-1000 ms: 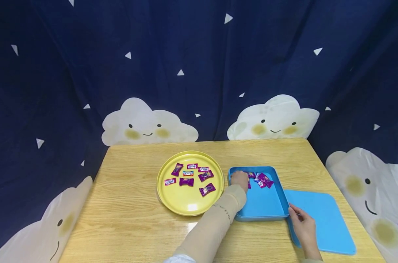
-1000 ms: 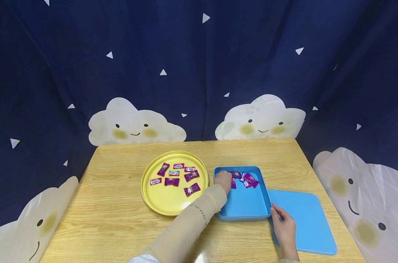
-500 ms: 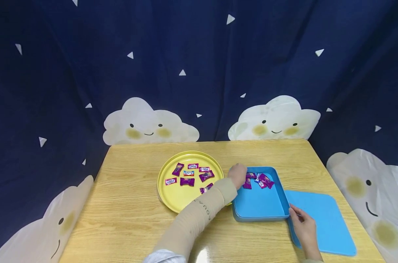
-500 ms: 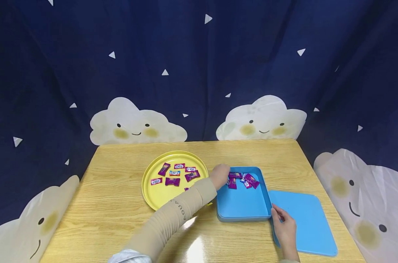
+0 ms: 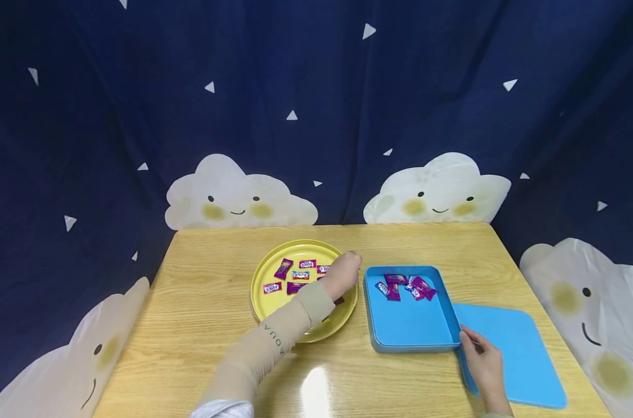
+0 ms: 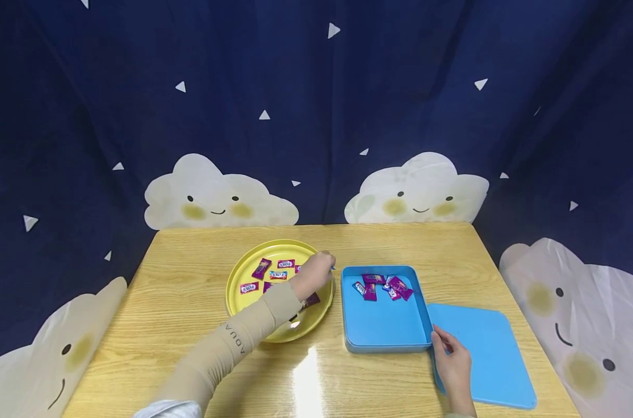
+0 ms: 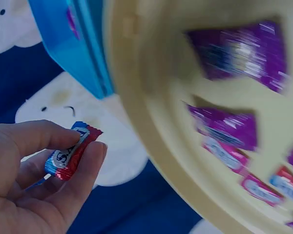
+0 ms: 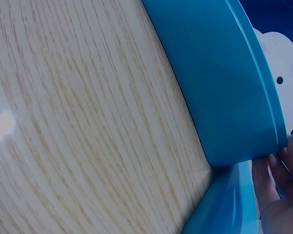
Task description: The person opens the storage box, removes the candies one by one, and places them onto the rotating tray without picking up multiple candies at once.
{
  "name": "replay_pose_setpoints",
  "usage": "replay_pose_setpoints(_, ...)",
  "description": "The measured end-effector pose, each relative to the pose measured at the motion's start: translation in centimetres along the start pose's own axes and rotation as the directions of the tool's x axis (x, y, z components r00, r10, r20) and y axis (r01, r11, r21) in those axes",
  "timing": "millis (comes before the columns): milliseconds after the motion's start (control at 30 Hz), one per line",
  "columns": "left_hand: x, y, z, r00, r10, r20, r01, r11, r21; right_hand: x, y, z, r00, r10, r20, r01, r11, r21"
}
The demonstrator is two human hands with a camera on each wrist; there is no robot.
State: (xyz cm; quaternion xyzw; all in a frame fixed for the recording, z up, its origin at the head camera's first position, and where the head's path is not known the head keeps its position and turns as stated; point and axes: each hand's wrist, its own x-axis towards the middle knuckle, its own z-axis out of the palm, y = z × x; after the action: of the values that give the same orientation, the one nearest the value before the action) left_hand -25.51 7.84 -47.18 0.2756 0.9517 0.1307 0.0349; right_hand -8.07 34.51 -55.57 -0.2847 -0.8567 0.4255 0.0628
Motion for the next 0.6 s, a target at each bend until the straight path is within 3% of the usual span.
replay_pose_setpoints(133,-1.3,-2.4,0.2,0.999,0.023,-0.04,-0.024,0.999,-0.025,0.1,0.3,0.1,1.0,-0.015,-0.007,0.015,1.0,0.004)
replay_pose_setpoints(300,-2.6,-4.8,0.7,1.0,-0.001,-0.002,0.001,1.0,-0.029,0.4,0.7,0.2,1.0,-0.025,-0.014,0.025,1.0,-0.015)
replay_pose_setpoints(467,-3.7,-6.2,1.2,0.999,-0.001,0.036,0.0,1.0,0.026,0.3,0.4,0.1,1.0,-0.008,0.008,0.008,1.0,0.001)
replay_pose_setpoints(600,-4.2,-6.8,1.6,0.998,0.007,0.067,-0.008,1.0,0.024,0.0,0.0,-0.1,1.0,0.012,0.018,-0.012,1.0,-0.002)
